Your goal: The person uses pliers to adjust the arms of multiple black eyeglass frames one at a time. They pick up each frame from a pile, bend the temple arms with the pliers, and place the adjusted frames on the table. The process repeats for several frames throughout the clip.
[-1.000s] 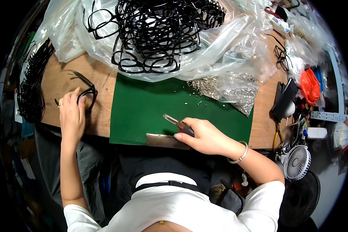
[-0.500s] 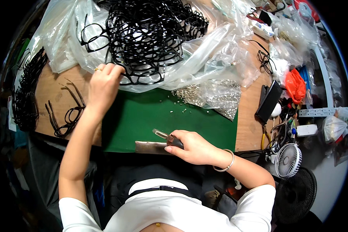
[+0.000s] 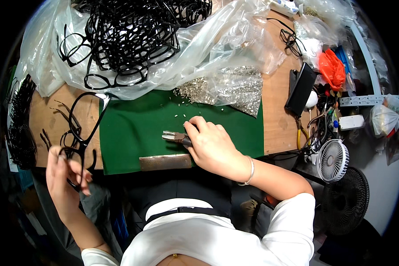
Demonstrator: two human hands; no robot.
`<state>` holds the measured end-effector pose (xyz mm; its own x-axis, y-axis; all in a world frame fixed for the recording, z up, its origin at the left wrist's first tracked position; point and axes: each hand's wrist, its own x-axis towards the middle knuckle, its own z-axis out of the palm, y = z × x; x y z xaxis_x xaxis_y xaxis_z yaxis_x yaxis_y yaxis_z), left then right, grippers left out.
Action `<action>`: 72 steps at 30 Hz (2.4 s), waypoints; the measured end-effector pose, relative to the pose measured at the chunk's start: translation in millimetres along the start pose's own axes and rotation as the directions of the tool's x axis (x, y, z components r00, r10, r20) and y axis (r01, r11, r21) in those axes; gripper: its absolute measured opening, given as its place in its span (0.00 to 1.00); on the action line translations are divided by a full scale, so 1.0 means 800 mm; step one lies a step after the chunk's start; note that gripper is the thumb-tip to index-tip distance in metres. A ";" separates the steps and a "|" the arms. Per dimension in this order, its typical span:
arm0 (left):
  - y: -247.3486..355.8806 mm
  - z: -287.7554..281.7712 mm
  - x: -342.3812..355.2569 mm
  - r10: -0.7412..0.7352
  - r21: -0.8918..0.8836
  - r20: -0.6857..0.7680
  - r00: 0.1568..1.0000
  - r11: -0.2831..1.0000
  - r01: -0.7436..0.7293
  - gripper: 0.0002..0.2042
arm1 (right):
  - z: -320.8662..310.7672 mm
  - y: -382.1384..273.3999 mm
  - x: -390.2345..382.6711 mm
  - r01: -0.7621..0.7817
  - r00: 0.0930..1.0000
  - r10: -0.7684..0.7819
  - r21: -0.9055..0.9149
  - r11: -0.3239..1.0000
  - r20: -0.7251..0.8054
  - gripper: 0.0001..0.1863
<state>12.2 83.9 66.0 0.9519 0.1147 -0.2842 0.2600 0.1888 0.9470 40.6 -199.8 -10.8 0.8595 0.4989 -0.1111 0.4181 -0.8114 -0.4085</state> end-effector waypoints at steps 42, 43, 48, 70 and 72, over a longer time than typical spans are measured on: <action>-0.110 0.097 -0.015 0.309 0.169 0.233 0.922 0.921 -0.351 0.40 | -0.018 -0.059 0.020 -0.420 0.904 0.118 0.905 0.059 0.412 0.10; -0.107 0.095 -0.013 0.296 0.159 0.257 0.920 0.926 -0.342 0.40 | -0.020 -0.056 0.021 -0.442 0.896 0.084 0.893 0.084 0.436 0.10; -0.093 0.084 -0.008 0.194 -0.017 0.351 0.916 0.980 -0.200 0.39 | -0.025 -0.060 0.027 -0.370 0.925 -0.044 0.922 0.109 0.377 0.10; -0.063 0.068 -0.015 0.026 -0.078 0.344 0.939 0.997 0.001 0.40 | -0.060 -0.053 0.024 -0.155 0.781 -0.256 0.574 0.804 0.570 0.17; -0.066 0.072 -0.013 0.024 -0.088 0.338 0.941 0.996 0.006 0.40 | -0.051 -0.055 0.017 -0.095 0.846 -0.205 0.517 0.850 0.492 0.17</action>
<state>-2.4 16.6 27.8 0.9566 -0.2172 -0.1944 0.2509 0.2743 0.9283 46.0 -169.6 43.1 0.4970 0.7382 -0.4562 0.1217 -0.5798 -0.8056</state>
